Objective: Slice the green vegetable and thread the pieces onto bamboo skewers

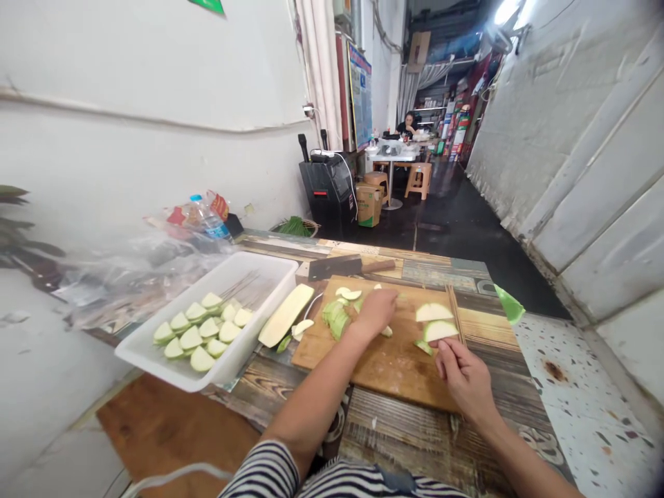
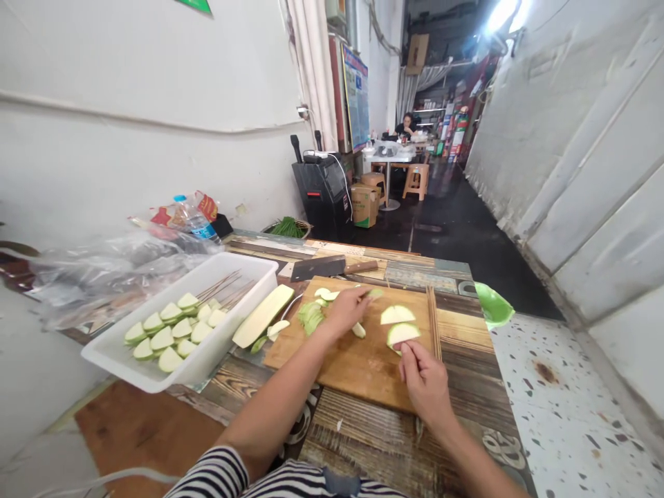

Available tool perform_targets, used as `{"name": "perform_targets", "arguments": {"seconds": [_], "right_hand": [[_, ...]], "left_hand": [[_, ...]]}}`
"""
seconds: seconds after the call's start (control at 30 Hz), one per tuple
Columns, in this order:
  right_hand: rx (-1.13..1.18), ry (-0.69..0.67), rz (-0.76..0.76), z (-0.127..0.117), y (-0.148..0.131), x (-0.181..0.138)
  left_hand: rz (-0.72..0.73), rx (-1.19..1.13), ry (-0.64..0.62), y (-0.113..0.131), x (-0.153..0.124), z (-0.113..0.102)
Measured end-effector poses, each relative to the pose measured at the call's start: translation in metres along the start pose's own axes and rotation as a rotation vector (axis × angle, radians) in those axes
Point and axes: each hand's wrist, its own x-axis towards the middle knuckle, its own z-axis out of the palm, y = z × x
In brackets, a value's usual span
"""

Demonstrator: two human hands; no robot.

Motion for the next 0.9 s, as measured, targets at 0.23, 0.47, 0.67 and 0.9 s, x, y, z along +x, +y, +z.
{"name": "perform_targets", "arguments": {"seconds": [0.23, 0.47, 0.67, 0.9], "right_hand": [[0.059, -0.286, 0.040, 0.009, -0.005, -0.015], [0.122, -0.326, 0.150, 0.010, -0.013, -0.017], [0.072, -0.338, 0.170, 0.008, -0.016, -0.017], [0.050, -0.348, 0.184, 0.009, -0.016, -0.019]], "left_hand": [[-0.383, -1.381, 0.165, -0.012, -0.014, -0.030], [-0.540, -1.750, 0.026, -0.022, -0.017, -0.036], [-0.750, -1.756, 0.124, -0.025, -0.016, -0.032], [-0.707, -1.699, 0.182, -0.019, -0.017, -0.034]]}}
